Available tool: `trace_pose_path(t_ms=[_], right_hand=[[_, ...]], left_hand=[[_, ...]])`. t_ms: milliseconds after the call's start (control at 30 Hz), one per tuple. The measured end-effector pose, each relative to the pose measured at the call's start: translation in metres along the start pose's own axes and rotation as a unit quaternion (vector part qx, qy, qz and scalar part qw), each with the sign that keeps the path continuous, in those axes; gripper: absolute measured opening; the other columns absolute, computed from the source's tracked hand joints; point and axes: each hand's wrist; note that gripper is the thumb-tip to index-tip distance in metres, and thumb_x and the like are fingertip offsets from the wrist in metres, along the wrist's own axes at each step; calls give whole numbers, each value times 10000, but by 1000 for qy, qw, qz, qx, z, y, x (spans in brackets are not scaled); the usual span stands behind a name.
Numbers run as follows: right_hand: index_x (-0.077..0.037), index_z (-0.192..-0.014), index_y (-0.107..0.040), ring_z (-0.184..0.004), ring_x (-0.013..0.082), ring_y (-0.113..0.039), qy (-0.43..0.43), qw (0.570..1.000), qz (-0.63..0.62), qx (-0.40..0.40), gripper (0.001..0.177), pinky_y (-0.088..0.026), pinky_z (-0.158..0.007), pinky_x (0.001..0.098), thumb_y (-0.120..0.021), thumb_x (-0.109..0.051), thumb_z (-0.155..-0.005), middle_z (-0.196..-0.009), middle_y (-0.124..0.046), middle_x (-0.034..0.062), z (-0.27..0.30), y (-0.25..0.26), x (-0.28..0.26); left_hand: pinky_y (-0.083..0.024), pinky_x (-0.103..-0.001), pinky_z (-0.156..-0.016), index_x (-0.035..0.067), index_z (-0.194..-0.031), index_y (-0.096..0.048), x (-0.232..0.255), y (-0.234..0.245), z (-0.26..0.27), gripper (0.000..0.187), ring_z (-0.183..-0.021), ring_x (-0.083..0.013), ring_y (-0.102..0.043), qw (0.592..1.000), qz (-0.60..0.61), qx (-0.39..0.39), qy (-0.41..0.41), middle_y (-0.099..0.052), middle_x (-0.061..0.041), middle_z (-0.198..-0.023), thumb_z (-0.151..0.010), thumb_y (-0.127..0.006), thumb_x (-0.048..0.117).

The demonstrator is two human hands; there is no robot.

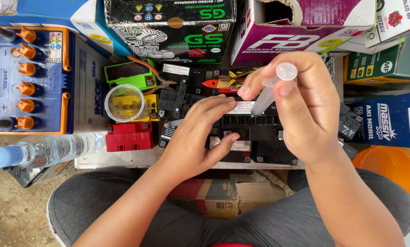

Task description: Refilling battery cells with liquid using a syringe

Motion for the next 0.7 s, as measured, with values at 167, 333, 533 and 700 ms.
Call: trace_pose_path(t_ms=[167,333,533,700], right_hand=[[-31,-1203,-489,-879,283,-725,-4,1000,15,18,303,-621,-836,368,-400,-316,-1150,-944,-633,178,1,-2,2],[-25,-1213,-501,-837,270,-706,-12,1000,2,27,334,-602,-798,341,-410,-339,-1146,-915,-622,168,1,1,2],[-6,-1182,-504,-829,262,-718,19,999,46,-20,316,-606,-804,350,-397,-300,-1135,-921,-633,164,0,2,-6],[0,-1163,-522,-866,246,-701,-2,998,42,-43,293,-604,-824,335,-404,-265,-1119,-949,-665,167,1,1,-10]], left_hand=[[-476,-496,-1184,27,-1419,-458,2,1,-1,444,-1358,-372,-582,1000,-3,-5,9,-571,-188,-1431,-1052,-649,188],[-452,-493,-1179,30,-1411,-484,3,3,-4,422,-1351,-366,-583,1000,-8,-7,27,-582,-184,-1416,-1063,-600,238],[-451,-515,-1189,29,-1382,-499,2,4,-7,364,-1373,-377,-575,1000,-6,-10,20,-585,-150,-1407,-1086,-537,240],[-450,-509,-1179,10,-1360,-515,5,7,-10,320,-1347,-395,-573,1000,18,2,24,-596,-190,-1370,-1116,-428,197]])
Point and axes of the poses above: each hand's wrist, its own z-axis away from the middle knuckle, its own y-axis out of the back of the hand, x = y × z
